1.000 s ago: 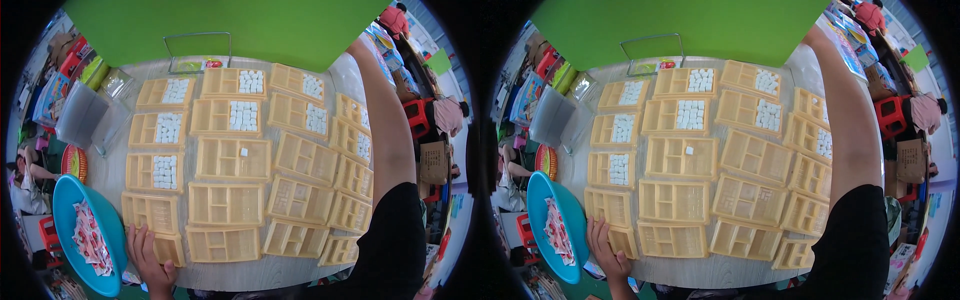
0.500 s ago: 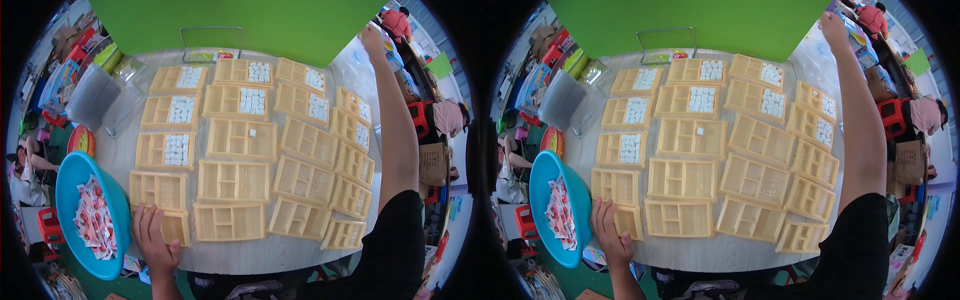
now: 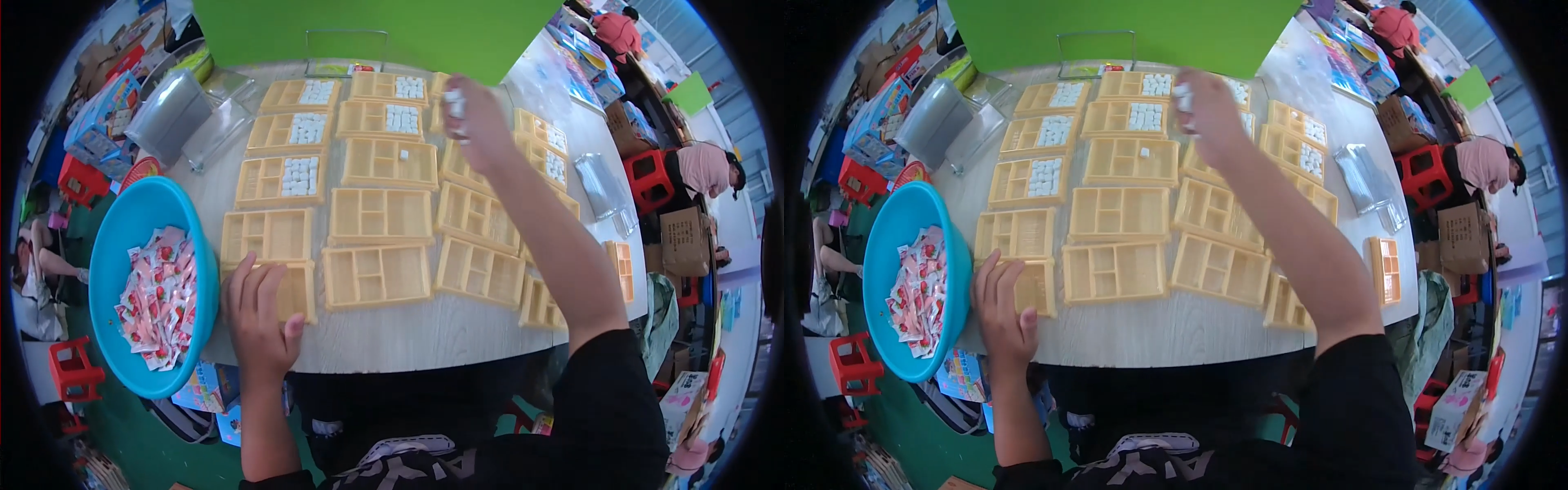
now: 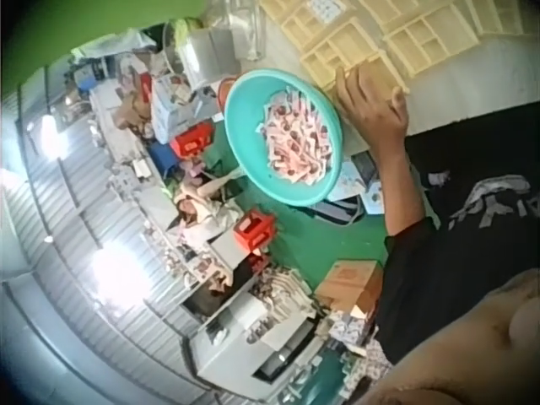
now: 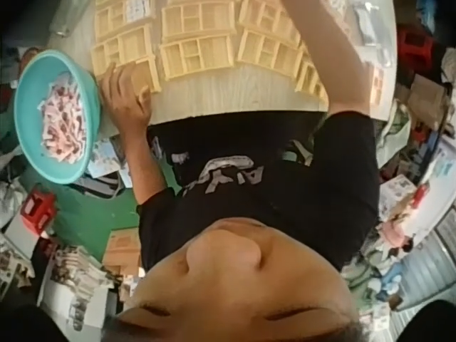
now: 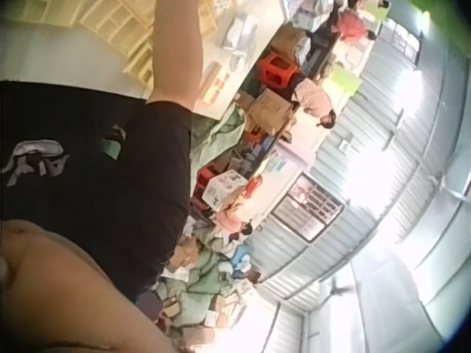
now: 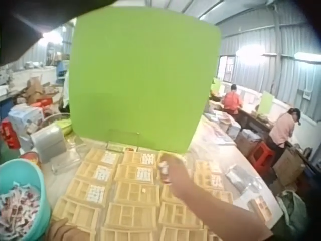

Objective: Sorting small white cubes into compartments of yellow plastic trays.

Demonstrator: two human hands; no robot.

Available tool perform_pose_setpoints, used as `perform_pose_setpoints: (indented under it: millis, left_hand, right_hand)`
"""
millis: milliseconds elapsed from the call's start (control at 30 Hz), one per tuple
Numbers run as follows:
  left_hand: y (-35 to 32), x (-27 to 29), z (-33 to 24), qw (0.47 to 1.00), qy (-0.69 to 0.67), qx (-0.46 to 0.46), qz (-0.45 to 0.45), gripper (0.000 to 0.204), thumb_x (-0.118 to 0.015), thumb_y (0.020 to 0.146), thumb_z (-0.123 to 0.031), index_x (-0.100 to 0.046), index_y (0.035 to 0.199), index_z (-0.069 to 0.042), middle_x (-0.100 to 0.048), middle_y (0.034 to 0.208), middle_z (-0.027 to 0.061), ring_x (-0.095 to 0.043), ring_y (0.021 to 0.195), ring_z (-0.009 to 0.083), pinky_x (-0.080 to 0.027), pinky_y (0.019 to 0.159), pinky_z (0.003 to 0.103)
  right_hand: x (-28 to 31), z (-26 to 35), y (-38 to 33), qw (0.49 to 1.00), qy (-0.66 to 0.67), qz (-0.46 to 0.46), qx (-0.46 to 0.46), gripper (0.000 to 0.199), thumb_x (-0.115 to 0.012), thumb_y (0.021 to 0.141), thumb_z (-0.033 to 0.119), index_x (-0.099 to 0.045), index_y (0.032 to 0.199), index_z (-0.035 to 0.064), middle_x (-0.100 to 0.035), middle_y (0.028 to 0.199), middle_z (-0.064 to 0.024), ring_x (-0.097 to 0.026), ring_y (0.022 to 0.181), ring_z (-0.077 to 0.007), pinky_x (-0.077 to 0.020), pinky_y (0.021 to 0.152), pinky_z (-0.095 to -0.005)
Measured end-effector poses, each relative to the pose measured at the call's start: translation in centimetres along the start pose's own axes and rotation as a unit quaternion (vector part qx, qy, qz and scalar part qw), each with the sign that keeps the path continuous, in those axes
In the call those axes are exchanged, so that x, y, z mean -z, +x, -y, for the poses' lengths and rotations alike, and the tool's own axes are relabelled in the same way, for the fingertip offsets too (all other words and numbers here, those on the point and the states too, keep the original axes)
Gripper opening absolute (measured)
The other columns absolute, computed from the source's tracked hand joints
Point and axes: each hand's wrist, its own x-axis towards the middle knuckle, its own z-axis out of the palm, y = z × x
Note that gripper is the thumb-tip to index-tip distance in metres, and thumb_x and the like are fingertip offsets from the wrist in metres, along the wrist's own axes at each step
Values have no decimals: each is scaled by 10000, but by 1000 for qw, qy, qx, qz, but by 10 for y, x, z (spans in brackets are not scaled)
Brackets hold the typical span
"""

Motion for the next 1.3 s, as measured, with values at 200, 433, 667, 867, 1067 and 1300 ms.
perform_pose_setpoints:
  millis: [200, 433, 667, 867, 1067, 1300]
  left_hand:
    - [-2, -3, 0, 999, -27, -13, -24, 544, -543, 1004, -481, -638, 1259, -10, -634, 1246, 204, -500, 1359, 426, -377, 1114, 577]
    - [0, 1, 1, 999, -25, -20, -25, 520, -463, 1055, -462, -650, 1240, -14, -651, 1251, 209, -525, 1344, 418, -367, 1138, 557]
    - [2, 0, 1, 999, -11, -26, -23, 497, -475, 1047, -450, -654, 1221, -19, -659, 1239, 202, -537, 1325, 405, -368, 1126, 558]
    - [1, 1, 2, 999, -16, -22, -30, 492, -482, 1046, -445, -655, 1218, -17, -668, 1228, 202, -542, 1319, 407, -370, 1121, 552]
    - [1, -3, 3, 999, -9, -34, -35, 460, -637, 964, -399, -656, 1228, -23, -659, 1202, 175, -543, 1306, 383, -381, 1106, 538]
    - [1, -1, 4, 999, -7, -30, -35, 465, -619, 980, -410, -646, 1234, -22, -660, 1204, 178, -549, 1296, 390, -384, 1096, 542]
  right_hand:
    - [-43, -34, 6, 999, -22, 12, -24, 173, -531, 1053, 242, -563, 963, 98, -528, 710, -9, -439, 517, -70, -301, 440, -256]
    - [-34, -45, 10, 996, -78, -38, -16, 201, -548, 1057, 286, -564, 953, 115, -532, 698, 5, -463, 540, -79, -306, 439, -258]
    - [-32, -42, 7, 993, -115, -29, 2, 239, -552, 1064, 327, -565, 949, 118, -588, 733, -11, -558, 603, -108, -389, 467, -285]
    - [-33, -38, 2, 990, -136, -34, -16, 247, -563, 1050, 345, -570, 947, 121, -613, 757, -25, -587, 640, -126, -437, 517, -283]
    - [-28, -42, 1, 989, -141, -43, -11, 252, -579, 1026, 359, -576, 949, 120, -641, 785, -54, -579, 662, -140, -438, 509, -291]
    - [-32, -40, 0, 991, -134, -25, -2, 267, -563, 1045, 338, -570, 945, 91, -666, 813, -95, -571, 623, -145, -425, 462, -297]
